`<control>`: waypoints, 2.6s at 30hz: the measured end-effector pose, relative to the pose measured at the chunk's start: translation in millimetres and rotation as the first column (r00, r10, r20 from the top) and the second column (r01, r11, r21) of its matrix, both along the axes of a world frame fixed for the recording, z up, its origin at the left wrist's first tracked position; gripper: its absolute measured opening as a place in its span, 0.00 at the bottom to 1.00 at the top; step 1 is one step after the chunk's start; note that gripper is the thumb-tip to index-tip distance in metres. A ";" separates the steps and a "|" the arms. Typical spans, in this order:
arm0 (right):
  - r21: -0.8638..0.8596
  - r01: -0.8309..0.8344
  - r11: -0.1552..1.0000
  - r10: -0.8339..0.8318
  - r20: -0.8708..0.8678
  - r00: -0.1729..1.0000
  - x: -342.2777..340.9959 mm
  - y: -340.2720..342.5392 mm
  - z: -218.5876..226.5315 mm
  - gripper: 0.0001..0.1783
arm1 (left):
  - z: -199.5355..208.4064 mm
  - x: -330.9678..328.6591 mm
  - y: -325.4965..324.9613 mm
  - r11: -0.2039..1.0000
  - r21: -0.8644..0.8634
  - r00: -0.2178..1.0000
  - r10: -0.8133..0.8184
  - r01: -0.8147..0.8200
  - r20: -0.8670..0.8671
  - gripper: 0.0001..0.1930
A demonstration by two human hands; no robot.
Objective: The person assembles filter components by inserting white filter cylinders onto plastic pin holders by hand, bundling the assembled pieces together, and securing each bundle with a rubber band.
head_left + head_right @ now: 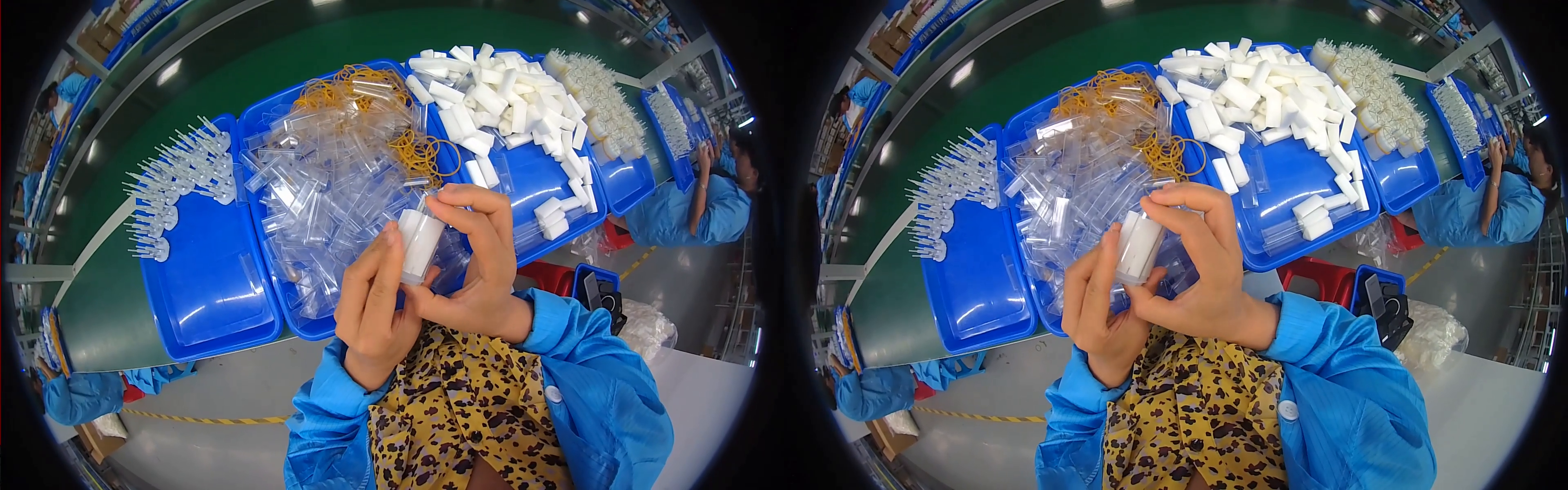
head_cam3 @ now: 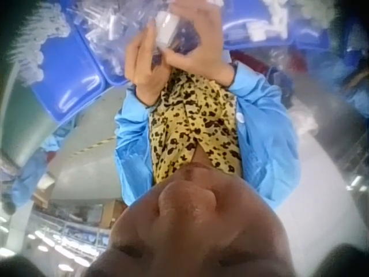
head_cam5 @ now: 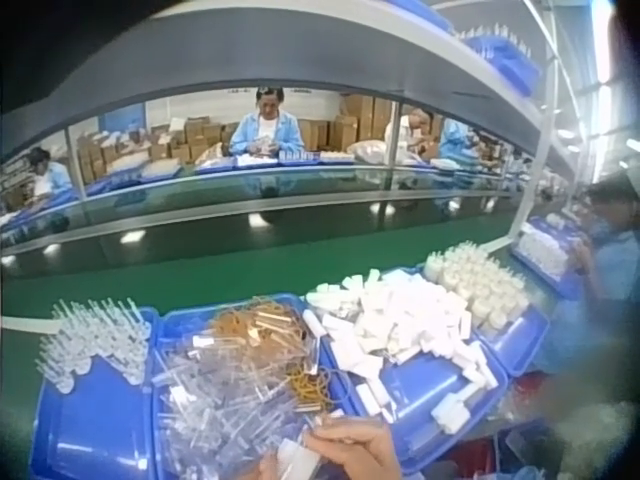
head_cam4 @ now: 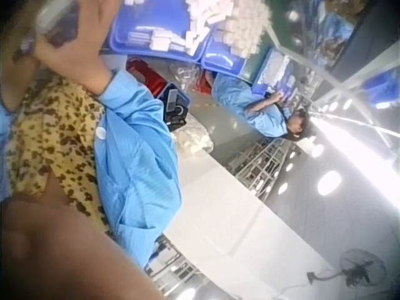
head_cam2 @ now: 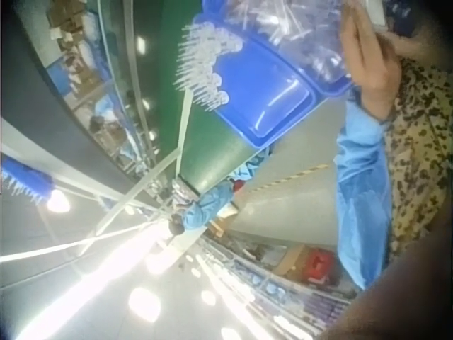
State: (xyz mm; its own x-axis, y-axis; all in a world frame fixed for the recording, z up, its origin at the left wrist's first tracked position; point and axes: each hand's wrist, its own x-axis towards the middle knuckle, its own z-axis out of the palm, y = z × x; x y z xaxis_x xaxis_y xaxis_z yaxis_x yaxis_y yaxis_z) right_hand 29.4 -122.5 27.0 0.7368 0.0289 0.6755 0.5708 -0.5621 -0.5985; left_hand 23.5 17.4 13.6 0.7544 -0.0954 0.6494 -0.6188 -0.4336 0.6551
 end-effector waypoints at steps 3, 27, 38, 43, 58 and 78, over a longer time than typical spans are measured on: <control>-0.020 -0.019 1.000 0.017 -0.085 0.996 0.7 0.1 3.0 0.37 | -3.7 0.5 1.5 1.000 0.005 0.998 -0.005 0.005 -0.061 0.36; -0.214 -0.083 0.973 0.029 -0.246 0.969 77.6 -38.2 2.2 0.09 | -9.5 6.5 29.3 0.855 -0.518 0.981 -0.100 -0.002 -0.168 0.17; -0.285 -0.170 0.943 0.090 -0.275 0.957 84.6 -39.4 -12.3 0.12 | -10.9 10.1 29.4 0.836 -0.547 0.992 -0.027 -0.045 -0.123 0.11; 0.287 -0.207 0.935 0.312 -0.390 0.866 67.0 -62.1 -2.8 0.12 | -7.1 9.0 28.4 0.842 -0.539 0.998 -0.022 -0.015 -0.062 0.13; 0.924 -0.235 0.300 0.743 -0.072 0.665 43.1 -73.6 3.9 0.07 | -2.5 0.0 22.9 0.898 -0.427 0.987 -0.147 0.106 -0.063 0.12; 0.645 -0.181 0.742 0.599 -0.519 0.609 7.3 -30.5 43.0 0.11 | 0.4 -5.2 22.1 0.936 -0.342 0.992 -0.110 0.083 -0.060 0.20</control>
